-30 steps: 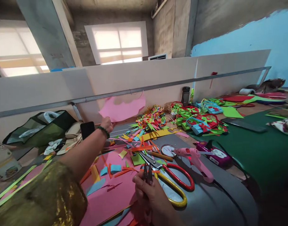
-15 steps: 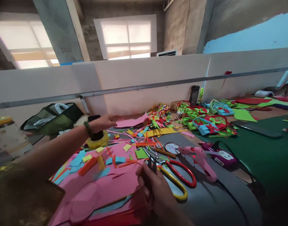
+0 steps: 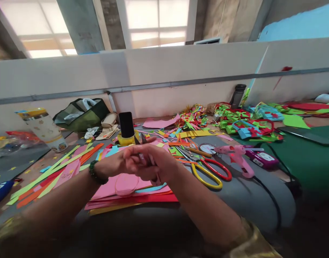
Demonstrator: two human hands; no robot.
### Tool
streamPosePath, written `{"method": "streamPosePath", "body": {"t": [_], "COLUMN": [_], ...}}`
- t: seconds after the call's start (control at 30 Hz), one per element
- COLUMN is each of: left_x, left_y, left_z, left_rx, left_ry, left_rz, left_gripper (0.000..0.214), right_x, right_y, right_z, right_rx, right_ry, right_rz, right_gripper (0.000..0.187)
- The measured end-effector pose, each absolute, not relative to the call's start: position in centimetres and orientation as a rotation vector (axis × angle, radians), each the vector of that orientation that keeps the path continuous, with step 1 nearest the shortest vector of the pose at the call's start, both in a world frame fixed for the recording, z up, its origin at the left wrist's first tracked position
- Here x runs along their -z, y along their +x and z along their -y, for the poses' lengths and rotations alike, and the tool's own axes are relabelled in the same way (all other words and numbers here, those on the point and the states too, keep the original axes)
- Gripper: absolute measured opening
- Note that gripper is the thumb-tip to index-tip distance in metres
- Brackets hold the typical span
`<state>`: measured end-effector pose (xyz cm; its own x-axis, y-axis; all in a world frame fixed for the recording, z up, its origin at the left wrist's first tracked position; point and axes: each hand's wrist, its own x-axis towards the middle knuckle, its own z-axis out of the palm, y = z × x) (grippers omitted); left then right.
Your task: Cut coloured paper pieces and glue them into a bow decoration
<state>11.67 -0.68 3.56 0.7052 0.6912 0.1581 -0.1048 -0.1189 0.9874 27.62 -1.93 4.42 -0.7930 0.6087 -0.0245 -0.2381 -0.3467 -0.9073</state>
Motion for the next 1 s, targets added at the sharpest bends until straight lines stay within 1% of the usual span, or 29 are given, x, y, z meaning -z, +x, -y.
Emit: {"method": "streamPosePath", "body": {"t": [0.07,0.13,0.17,0.27,0.4,0.47,0.53,0.6,0.67,0.7,0.77,0.83,0.87,0.93,1.0], "left_x": [-3.4,-3.4,-3.5,-3.6,-3.2,-2.7,-2.4,-2.4,-2.7,-2.9,-3.2,-3.1,-2.8,-2.1,-1.4], "left_y": [11.7,10.7,9.9,7.1,4.6,4.1,3.8,3.8,4.3,4.8,6.5,8.9,10.1,12.1,12.8], "left_z": [0.1,-0.6,-1.0,-2.8,-4.7,-5.0,-4.8,-4.3,-3.6,-3.1,-2.1,-1.0,-0.6,0.0,-0.2], "left_rx": [-0.712,-0.744,-0.781,-0.924,-1.078,-1.103,-1.069,-1.021,-1.005,-1.024,-1.091,-1.154,-1.088,-0.893,-0.771], "left_ry": [1.492,1.404,1.337,1.127,0.891,0.837,0.836,0.854,0.895,0.928,1.029,1.188,1.240,1.241,1.203], "left_rz": [-0.524,-0.587,-0.610,-0.619,-0.636,-0.644,-0.640,-0.632,-0.631,-0.644,-0.681,-0.682,-0.643,-0.589,-0.572], "left_gripper": [0.022,0.011,0.011,0.021,0.025,0.025,0.024,0.020,0.017,0.016,0.015,0.010,0.011,0.017,0.022], "right_x": [-5.2,-5.7,-5.7,-4.9,-2.7,-1.9,-1.6,-1.7,-1.8,-1.9,-1.9,-2.0,-2.1,-2.4,-2.8], "right_y": [27.7,29.3,30.5,34.5,38.2,39.0,39.3,38.9,37.5,36.4,33.5,30.3,28.9,27.2,27.4], "right_z": [1.0,0.5,0.4,0.7,1.5,1.8,2.0,2.1,2.2,2.3,2.6,2.8,2.9,2.5,1.6], "right_rx": [-2.139,-1.998,-1.893,-1.466,-0.915,-0.768,-0.690,-0.654,-0.662,-0.728,-0.998,-1.373,-1.523,-1.713,-1.745], "right_ry": [-0.558,-0.693,-0.776,-1.055,-1.379,-1.439,-1.450,-1.436,-1.399,-1.354,-1.222,-1.052,-0.954,-0.773,-0.700], "right_rz": [1.411,1.442,1.453,1.460,1.377,1.384,1.400,1.409,1.433,1.447,1.477,1.524,1.562,1.561,1.449], "right_gripper": [0.029,0.032,0.032,0.032,0.020,0.013,0.007,0.009,0.011,0.017,0.033,0.040,0.042,0.044,0.043]}}
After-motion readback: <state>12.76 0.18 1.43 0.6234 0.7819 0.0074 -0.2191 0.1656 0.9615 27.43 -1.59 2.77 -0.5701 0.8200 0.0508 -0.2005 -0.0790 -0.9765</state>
